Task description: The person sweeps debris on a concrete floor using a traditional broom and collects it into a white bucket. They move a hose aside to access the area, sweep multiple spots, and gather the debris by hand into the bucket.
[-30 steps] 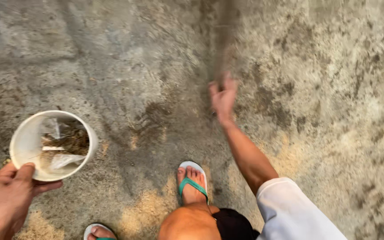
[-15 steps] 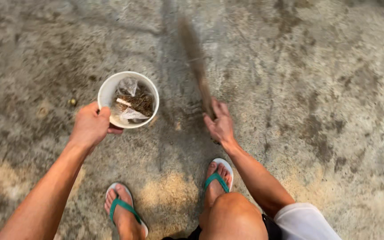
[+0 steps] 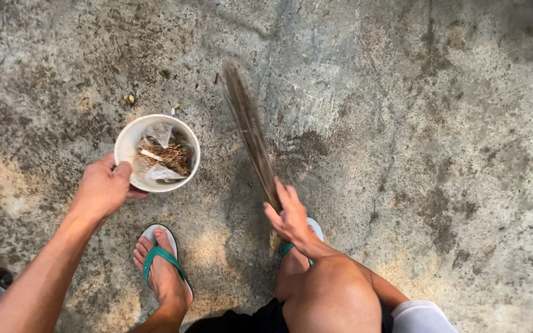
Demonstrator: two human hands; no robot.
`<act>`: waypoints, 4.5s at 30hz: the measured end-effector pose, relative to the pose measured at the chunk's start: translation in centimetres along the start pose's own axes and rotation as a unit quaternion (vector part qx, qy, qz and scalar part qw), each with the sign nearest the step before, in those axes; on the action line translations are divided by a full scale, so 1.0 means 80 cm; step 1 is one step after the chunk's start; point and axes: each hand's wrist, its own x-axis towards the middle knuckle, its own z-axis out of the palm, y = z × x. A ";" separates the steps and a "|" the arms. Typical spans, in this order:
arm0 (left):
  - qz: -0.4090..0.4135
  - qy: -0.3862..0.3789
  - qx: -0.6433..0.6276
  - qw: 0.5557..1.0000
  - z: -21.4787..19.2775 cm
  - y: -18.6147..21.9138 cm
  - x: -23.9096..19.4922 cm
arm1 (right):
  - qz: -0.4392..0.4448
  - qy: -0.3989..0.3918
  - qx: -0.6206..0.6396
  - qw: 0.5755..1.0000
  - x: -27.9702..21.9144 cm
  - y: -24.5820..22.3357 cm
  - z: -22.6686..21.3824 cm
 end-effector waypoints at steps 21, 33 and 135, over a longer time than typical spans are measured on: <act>0.073 -0.057 -0.098 0.991 -0.054 -0.042 0.093 | 0.267 0.394 -0.134 0.869 -0.035 -0.002 0.023; 0.100 -0.052 -0.094 0.989 -0.108 -0.037 0.097 | 0.309 0.119 -0.063 0.941 -0.006 -0.151 0.249; 0.086 0.198 -0.220 0.951 -0.296 -0.088 0.073 | 0.124 -0.176 -0.151 0.965 0.369 -0.230 0.125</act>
